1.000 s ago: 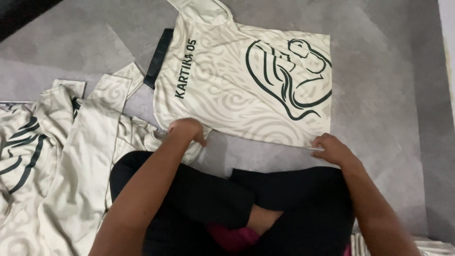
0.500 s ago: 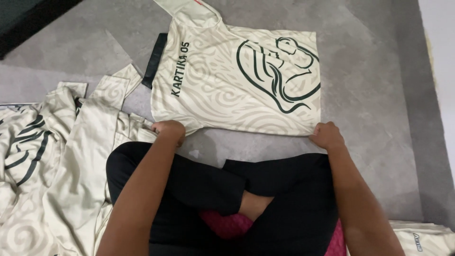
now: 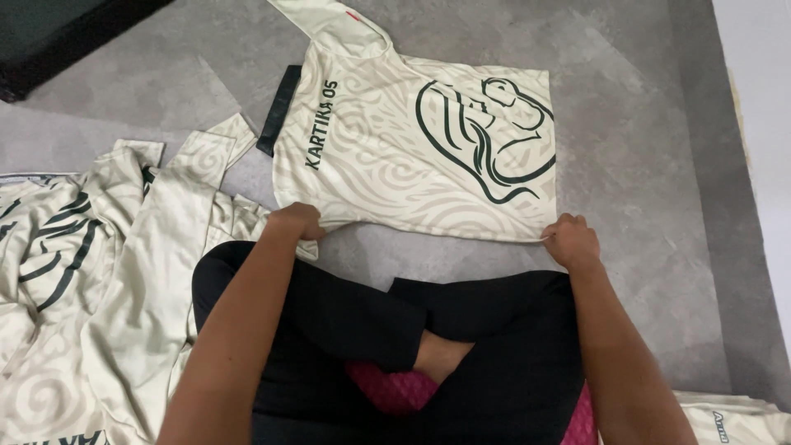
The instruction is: Folding long-sleeved shirts and stacking them neatly.
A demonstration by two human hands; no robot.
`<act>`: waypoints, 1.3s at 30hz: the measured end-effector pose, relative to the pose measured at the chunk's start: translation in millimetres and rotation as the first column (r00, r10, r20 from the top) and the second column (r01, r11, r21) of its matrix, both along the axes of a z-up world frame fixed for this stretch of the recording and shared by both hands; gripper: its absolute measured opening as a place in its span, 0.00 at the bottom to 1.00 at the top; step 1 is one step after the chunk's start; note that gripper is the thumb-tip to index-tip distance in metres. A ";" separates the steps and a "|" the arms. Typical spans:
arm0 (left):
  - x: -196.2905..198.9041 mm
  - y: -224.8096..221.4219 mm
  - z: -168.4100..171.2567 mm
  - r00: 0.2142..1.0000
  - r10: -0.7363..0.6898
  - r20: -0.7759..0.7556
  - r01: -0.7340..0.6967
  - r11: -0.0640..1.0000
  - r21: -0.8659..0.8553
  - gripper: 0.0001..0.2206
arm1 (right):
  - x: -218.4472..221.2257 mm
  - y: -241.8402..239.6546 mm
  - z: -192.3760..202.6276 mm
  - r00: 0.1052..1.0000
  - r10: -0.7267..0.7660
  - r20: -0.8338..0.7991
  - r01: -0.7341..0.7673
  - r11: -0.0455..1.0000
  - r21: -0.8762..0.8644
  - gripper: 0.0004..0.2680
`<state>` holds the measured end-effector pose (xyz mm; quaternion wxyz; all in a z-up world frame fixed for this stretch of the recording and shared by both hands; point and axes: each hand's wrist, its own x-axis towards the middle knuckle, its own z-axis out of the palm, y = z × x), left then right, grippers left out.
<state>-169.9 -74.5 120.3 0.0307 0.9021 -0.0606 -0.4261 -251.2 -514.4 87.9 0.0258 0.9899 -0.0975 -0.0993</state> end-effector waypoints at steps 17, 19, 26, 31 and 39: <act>20.5 28.4 -13.4 0.959 -0.099 -0.266 0.130 0.986 0.101 0.33 | 3.6 -15.9 1.8 0.953 -0.134 -0.271 0.217 0.928 0.303 0.11; 26.5 30.4 -14.9 0.959 -0.095 -0.268 0.127 0.986 0.105 0.33 | 4.5 -21.1 -3.0 0.945 -0.149 -0.291 0.230 0.935 0.269 0.12; 63.0 25.8 30.7 0.977 -0.160 -0.142 0.184 0.967 0.175 0.30 | 16.2 -45.2 -26.3 0.964 -0.256 -0.078 0.244 0.720 0.650 0.08; 130.6 29.4 5.9 0.960 -0.198 0.197 0.136 0.948 0.289 0.21 | 41.7 -42.2 -19.4 0.887 -0.456 0.076 0.122 0.391 0.912 0.06; 160.0 -13.5 6.3 0.704 -0.133 0.697 -0.016 0.979 0.203 0.24 | 78.9 -43.3 -49.2 0.852 -0.519 0.066 0.179 0.407 0.896 0.15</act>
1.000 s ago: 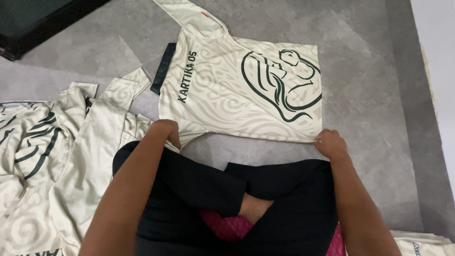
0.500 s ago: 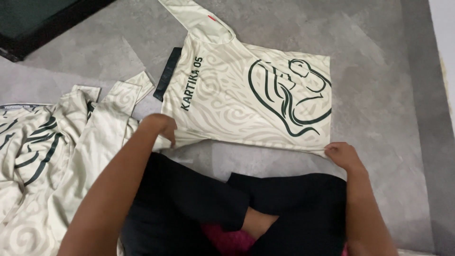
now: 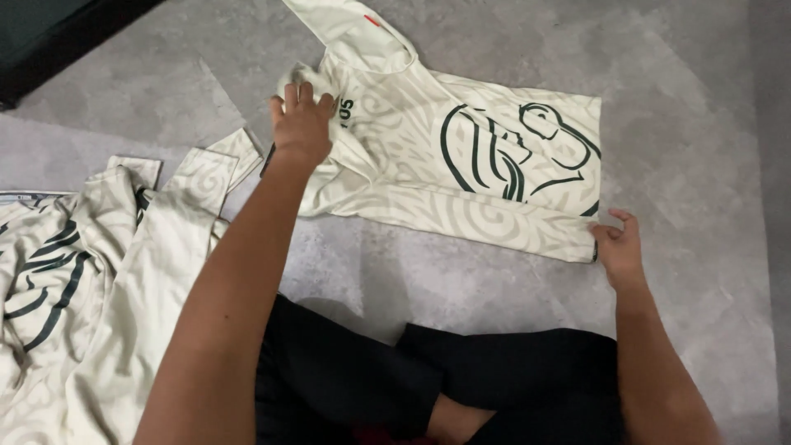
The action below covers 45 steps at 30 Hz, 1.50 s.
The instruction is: Folding long-sleeved shirts and stacking them neatly.
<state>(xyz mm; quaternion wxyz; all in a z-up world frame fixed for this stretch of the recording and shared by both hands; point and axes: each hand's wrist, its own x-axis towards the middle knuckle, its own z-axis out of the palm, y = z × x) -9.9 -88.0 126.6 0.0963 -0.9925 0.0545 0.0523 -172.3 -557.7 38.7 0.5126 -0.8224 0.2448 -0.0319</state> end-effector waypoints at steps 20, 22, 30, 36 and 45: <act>-69.9 78.5 -69.8 0.979 0.123 -0.162 -0.198 0.767 -0.611 0.11 | -47.1 13.3 31.5 0.973 0.220 0.067 -0.216 0.974 -0.064 0.04; -77.0 76.5 -59.1 0.997 0.050 -0.054 -0.074 0.680 -0.730 0.12 | -50.4 16.2 32.5 0.976 0.191 0.103 -0.191 0.982 -0.009 0.04; -70.8 99.9 -64.2 0.948 0.126 -0.294 -0.224 0.917 -0.331 0.15 | -57.7 -15.9 -0.7 0.987 0.130 -0.093 -0.153 0.940 -0.306 0.05; -49.4 135.9 -136.9 0.931 0.150 -0.334 -0.266 0.904 -0.336 0.19 | -55.9 -28.4 -12.5 0.949 0.108 -0.295 -0.199 0.934 -0.297 0.11; -105.4 102.0 -28.2 0.845 0.031 -0.533 -0.365 0.762 -0.535 0.25 | -52.0 -32.3 -25.4 0.898 0.133 -0.418 -0.289 0.897 -0.334 0.20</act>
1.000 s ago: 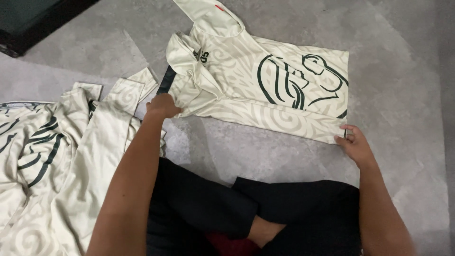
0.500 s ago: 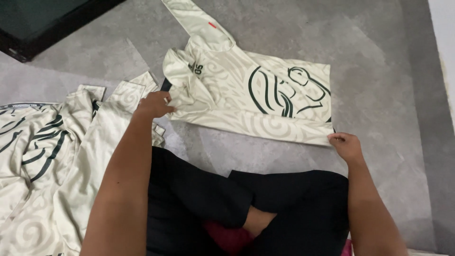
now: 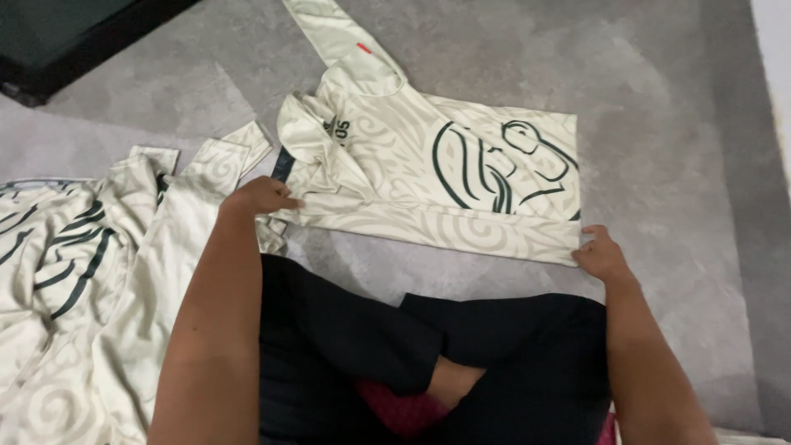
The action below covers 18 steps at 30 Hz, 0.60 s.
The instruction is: Folding long-sleeved shirts and stacking them neatly.
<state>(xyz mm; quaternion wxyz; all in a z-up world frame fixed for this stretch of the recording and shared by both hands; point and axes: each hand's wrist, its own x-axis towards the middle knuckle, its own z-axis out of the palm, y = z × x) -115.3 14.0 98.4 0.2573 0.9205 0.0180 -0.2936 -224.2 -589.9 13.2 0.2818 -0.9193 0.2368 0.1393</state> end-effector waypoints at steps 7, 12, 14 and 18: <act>1.7 11.7 4.1 0.999 0.002 -0.037 0.007 0.972 0.236 0.14 | 1.7 13.8 14.8 0.998 0.000 -0.063 0.004 0.998 0.064 0.19; 7.3 8.9 0.2 0.997 0.074 -0.024 -0.049 0.838 0.543 0.11 | 1.6 28.1 31.5 0.999 -0.002 -0.050 0.000 0.999 -0.044 0.17; 7.2 -7.0 13.5 0.998 0.030 0.056 -0.055 0.852 0.520 0.08 | 5.0 23.3 25.6 0.992 0.094 0.089 -0.088 0.993 -0.072 0.16; 15.4 -39.0 -3.6 0.862 -0.238 0.448 0.013 0.893 0.450 0.09 | 8.9 18.7 15.3 0.677 0.540 0.500 -0.383 0.839 -0.387 0.11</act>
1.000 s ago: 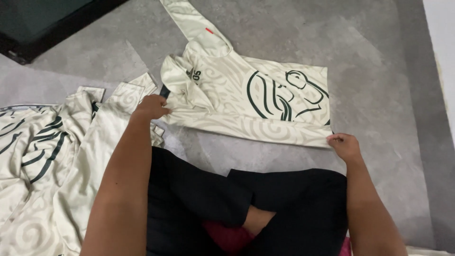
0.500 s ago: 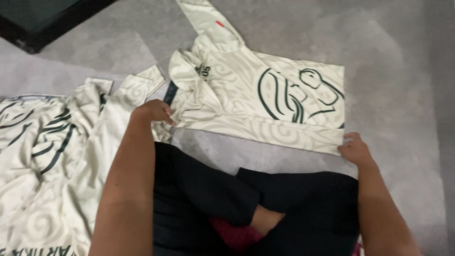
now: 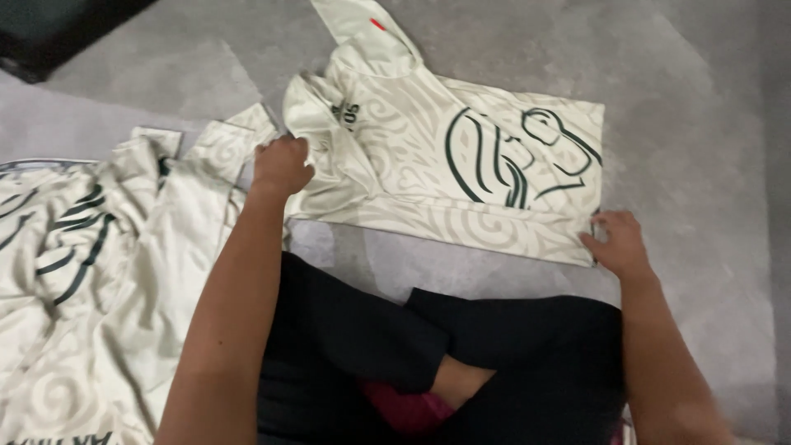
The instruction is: Folding long-sleeved shirts and stacking them neatly.
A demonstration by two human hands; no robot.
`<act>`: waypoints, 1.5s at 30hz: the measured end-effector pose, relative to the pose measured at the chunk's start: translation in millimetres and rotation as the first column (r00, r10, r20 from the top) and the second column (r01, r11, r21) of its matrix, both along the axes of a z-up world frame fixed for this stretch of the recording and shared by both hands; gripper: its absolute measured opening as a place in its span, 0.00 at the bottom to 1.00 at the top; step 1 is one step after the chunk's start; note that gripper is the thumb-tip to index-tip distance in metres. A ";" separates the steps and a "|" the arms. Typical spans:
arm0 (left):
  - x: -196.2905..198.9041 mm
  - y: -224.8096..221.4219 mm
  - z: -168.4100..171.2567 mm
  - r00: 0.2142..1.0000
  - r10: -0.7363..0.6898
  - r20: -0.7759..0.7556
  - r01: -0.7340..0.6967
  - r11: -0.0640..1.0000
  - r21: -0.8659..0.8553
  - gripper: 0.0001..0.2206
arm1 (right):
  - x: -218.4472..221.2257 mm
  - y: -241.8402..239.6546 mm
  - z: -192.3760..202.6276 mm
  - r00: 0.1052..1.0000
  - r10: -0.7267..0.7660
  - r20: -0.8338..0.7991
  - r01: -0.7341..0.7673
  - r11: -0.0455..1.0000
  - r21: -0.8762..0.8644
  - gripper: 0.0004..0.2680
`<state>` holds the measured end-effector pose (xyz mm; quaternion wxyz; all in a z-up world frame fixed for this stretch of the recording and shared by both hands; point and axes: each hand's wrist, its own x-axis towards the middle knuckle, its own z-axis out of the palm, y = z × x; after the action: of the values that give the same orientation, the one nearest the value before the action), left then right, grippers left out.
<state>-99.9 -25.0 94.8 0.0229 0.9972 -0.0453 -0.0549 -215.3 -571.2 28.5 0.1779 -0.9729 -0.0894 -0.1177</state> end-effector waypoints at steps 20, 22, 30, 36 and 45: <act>10.7 -64.5 0.4 0.849 -0.458 -0.264 0.478 0.878 0.012 0.08 | 1.7 26.1 47.6 0.918 -0.130 -0.374 0.224 0.949 0.222 0.03; 10.4 -62.1 5.9 0.854 -0.441 -0.275 0.438 0.896 -0.078 0.09 | -0.9 22.4 46.1 0.907 -0.109 -0.408 0.254 0.912 0.321 0.03; -8.1 -69.7 24.1 0.794 -0.291 -0.533 0.307 0.950 -0.063 0.20 | -21.0 29.1 65.2 0.763 0.012 -0.646 0.505 0.612 0.608 0.07; -21.4 -76.2 5.5 0.807 -0.304 -0.507 0.433 0.887 0.158 0.12 | -20.2 28.7 69.3 0.728 0.058 -0.684 0.467 0.688 0.556 0.04; -35.8 -75.3 31.3 0.785 -0.059 -0.616 0.293 0.913 0.285 0.23 | -23.8 12.2 64.0 0.597 -0.006 -0.802 0.506 0.779 0.371 0.07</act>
<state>-135.6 -100.3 126.2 -0.1553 0.9065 -0.1192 -0.3742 -239.1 -558.9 92.5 0.4578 -0.8310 0.1822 0.2582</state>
